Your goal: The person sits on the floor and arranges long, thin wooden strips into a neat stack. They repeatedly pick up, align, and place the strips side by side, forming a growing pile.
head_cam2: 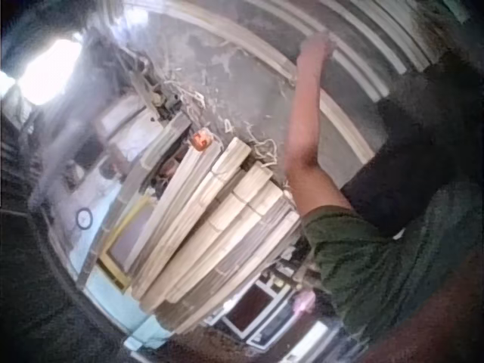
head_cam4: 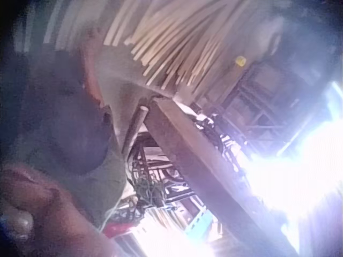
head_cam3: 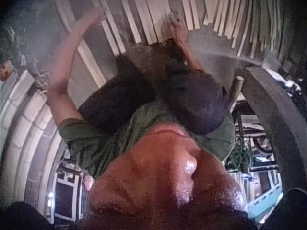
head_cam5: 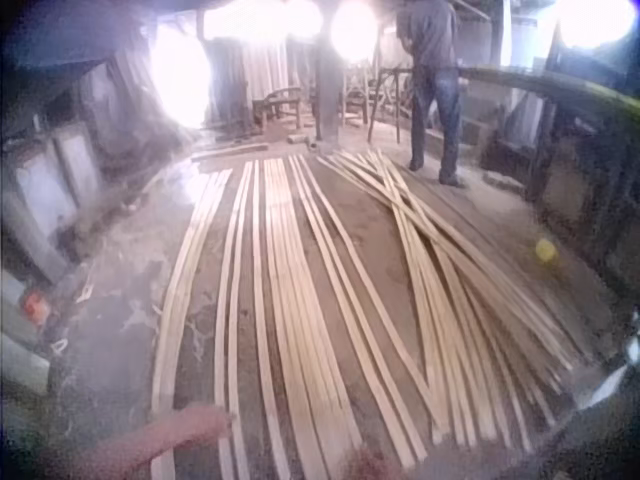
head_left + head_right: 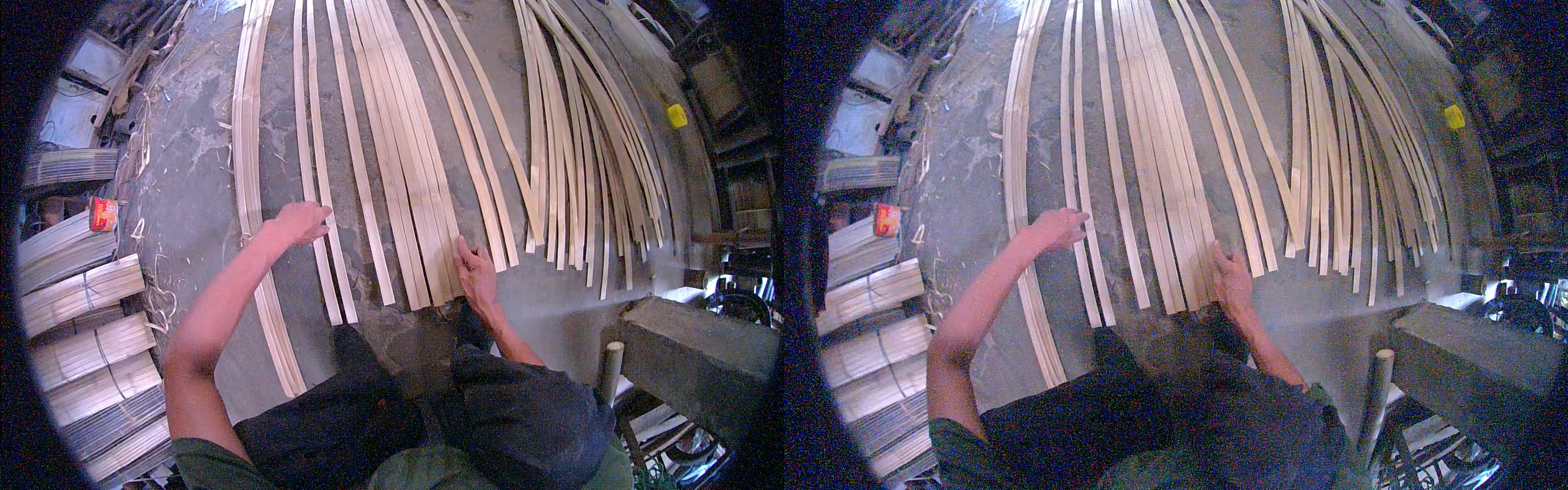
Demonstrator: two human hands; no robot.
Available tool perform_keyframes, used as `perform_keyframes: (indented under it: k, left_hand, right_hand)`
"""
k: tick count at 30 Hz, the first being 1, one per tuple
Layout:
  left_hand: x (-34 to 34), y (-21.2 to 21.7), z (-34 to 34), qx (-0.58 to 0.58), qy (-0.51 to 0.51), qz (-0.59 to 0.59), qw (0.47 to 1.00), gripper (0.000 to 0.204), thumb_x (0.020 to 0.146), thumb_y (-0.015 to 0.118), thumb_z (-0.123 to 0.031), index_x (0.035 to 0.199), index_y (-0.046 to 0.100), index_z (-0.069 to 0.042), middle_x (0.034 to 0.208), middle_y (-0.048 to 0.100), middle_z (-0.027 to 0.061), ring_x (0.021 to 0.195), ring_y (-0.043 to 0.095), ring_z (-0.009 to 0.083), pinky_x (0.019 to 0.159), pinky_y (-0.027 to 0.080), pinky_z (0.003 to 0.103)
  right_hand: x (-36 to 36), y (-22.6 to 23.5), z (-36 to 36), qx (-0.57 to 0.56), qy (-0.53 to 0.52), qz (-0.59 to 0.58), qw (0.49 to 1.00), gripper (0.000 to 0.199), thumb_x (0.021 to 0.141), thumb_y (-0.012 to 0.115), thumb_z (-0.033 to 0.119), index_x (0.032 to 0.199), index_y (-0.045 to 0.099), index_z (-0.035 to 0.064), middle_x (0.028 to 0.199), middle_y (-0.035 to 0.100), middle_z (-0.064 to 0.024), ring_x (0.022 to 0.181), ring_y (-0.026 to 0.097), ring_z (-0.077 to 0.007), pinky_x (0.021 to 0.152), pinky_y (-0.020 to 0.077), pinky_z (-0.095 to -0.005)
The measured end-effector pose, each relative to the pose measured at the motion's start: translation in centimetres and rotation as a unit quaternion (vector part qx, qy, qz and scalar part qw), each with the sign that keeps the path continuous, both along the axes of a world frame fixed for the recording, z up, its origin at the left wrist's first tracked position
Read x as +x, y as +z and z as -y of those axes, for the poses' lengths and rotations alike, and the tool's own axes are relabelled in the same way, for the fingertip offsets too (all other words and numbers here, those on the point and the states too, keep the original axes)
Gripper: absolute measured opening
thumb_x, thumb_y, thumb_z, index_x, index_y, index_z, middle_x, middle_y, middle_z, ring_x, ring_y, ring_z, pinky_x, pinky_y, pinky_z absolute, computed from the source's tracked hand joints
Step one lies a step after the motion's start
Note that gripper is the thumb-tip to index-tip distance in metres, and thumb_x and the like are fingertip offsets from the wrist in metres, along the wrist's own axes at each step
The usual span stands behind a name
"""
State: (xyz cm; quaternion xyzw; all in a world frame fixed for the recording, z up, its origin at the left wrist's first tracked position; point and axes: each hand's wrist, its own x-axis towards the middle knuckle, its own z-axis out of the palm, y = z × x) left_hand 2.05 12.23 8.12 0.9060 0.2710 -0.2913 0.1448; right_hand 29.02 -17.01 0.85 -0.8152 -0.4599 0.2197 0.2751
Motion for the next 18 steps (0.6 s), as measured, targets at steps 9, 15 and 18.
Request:
perform_keyframes:
  k: [9,15,18]
  left_hand:
    - [-0.1,0.0,-0.4,0.005,-0.015,0.005,1.0,0.038,0.091,0.056,-0.032,0.118,0.055,-0.005,0.107,0.064,0.0194,0.102,0.063,0.0379,0.086,0.052,0.05]
    - [0.4,0.3,-0.2,0.005,-0.014,0.01,1.0,0.04,0.091,0.057,-0.032,0.122,0.055,-0.006,0.108,0.064,0.0197,0.102,0.063,0.0378,0.086,0.052,0.05]
    - [0.6,0.1,-0.3,-0.001,-0.01,0.006,1.0,0.041,0.091,0.057,-0.032,0.122,0.055,-0.007,0.108,0.064,0.02,0.103,0.063,0.0378,0.086,0.052,0.05]
  right_hand:
    - [-0.3,-0.3,0.3,-0.029,-0.001,0.044,0.999,0.04,0.091,0.063,0.026,0.13,0.058,0.0169,0.087,0.053,-0.0102,0.078,0.057,-0.0287,0.066,0.0477,-0.0406]
    - [0.8,-0.6,0.7,-0.063,0.049,0.157,0.984,0.039,0.092,0.059,0.036,0.129,0.058,0.0241,0.086,0.055,-0.0062,0.083,0.059,-0.0252,0.065,0.0506,-0.0404]
    - [1.0,-0.3,0.1,-0.078,0.045,0.158,0.983,0.038,0.092,0.057,0.039,0.128,0.059,0.0256,0.085,0.056,-0.0053,0.084,0.059,-0.0242,0.065,0.0514,-0.041]
